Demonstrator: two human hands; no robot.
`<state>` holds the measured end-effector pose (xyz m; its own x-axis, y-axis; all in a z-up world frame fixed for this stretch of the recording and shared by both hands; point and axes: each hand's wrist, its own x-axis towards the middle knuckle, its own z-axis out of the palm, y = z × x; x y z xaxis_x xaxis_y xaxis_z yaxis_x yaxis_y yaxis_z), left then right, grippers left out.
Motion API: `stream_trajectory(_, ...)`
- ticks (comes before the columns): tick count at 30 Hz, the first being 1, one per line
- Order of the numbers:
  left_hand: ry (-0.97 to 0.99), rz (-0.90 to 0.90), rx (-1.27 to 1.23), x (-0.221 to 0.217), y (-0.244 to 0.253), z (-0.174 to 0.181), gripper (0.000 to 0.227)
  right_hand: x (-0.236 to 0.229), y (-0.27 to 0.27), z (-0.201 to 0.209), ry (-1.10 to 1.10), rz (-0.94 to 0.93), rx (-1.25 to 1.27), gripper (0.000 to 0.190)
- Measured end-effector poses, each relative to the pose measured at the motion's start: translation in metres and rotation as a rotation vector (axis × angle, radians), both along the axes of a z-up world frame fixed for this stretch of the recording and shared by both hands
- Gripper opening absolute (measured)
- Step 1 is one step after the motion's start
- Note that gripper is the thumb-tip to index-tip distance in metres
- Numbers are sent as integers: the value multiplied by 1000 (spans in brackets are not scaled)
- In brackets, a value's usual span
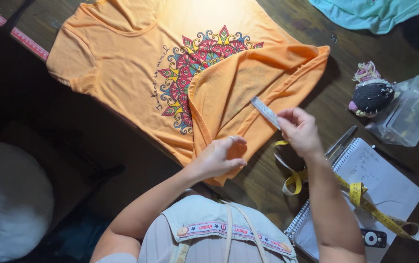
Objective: Measuring and pinning a fold on a t-shirt to prepare it for sewing or alteration.
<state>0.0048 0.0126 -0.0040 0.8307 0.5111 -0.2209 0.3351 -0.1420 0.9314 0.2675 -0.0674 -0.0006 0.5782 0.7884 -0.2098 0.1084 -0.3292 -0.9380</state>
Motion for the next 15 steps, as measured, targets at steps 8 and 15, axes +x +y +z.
stream_trajectory(8, 303, 28, 363, 17, -4, -22, 22, -8, -21, -4, 2, -134, -26, 15)
stream_trajectory(15, 339, 2, 473, 6, -1, -1, 29, -13, -17, 8, 14, -156, -35, 14)
